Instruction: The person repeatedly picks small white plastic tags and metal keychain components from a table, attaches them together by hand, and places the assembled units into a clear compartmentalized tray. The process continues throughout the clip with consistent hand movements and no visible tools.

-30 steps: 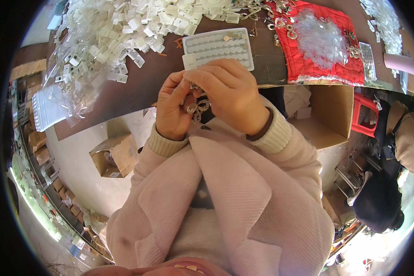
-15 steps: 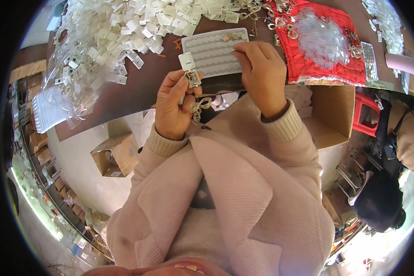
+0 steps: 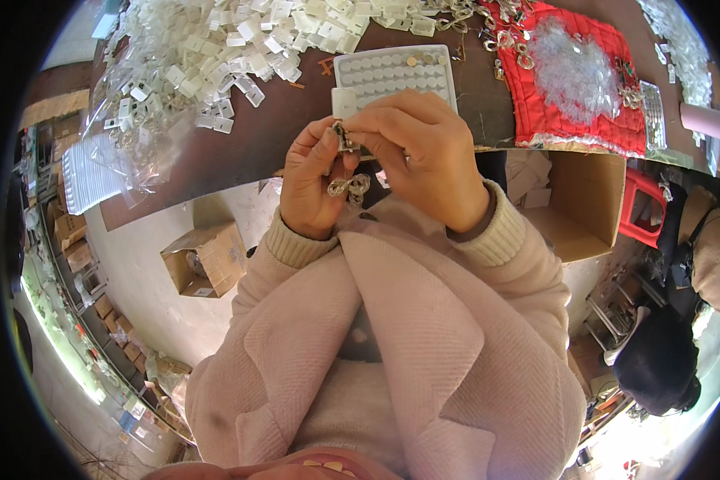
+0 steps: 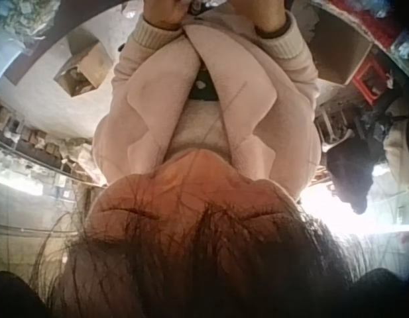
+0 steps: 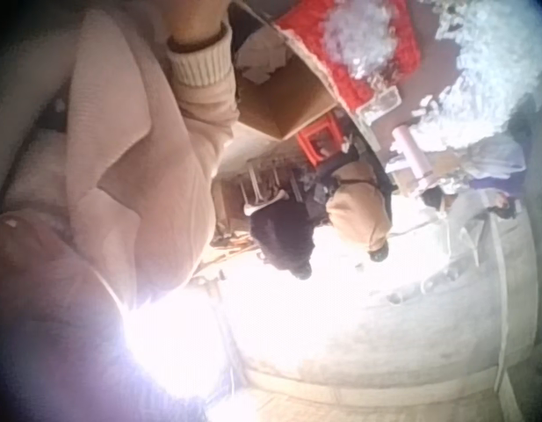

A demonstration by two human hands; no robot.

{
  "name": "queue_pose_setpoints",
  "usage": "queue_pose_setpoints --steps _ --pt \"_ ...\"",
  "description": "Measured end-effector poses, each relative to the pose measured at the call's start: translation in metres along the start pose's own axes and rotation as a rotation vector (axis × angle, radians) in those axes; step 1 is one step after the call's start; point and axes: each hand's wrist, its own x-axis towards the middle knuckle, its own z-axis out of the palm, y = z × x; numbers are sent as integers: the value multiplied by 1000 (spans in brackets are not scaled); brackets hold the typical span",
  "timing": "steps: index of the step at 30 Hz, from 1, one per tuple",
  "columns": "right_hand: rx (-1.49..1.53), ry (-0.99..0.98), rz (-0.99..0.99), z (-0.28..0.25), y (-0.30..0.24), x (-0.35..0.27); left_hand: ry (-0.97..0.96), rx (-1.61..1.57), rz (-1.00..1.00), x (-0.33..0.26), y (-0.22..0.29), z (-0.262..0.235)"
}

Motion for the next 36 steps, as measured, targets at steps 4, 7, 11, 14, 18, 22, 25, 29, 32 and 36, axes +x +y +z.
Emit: queue_pose_setpoints --steps 4,7,11,14,18,22,25,29,32,36 --pt "-66 16 -124 6 -4 -4 -8 -87 1 0 3 1" --pt "-40 -6 -81 7 -6 -6 15 -107 -20 -1 4 2" --pt "210 121 190 6 -1 -1 -25 -67 -14 -3 4 3" --pt "748 -5 699 8 3 4 -71 -67 -89 -3 5 1" --pt "559 67 499 13 1 1 -135 -105 -113 -2 2 -1" --pt "529 67 -8 12 4 1 -138 -102 -60 -8 2 2" --pt "458 -10 -106 9 6 2 -8 6 20 -13 -1 11" --pt "373 20 -162 14 4 0 -33 -172 -61 -9 0 13" --pt "368 52 -149 18 2 -1 -226 -292 -95 -3 -1 9" --pt "333 58 -166 20 4 -3 -71 -122 -47 -10 -9 7"
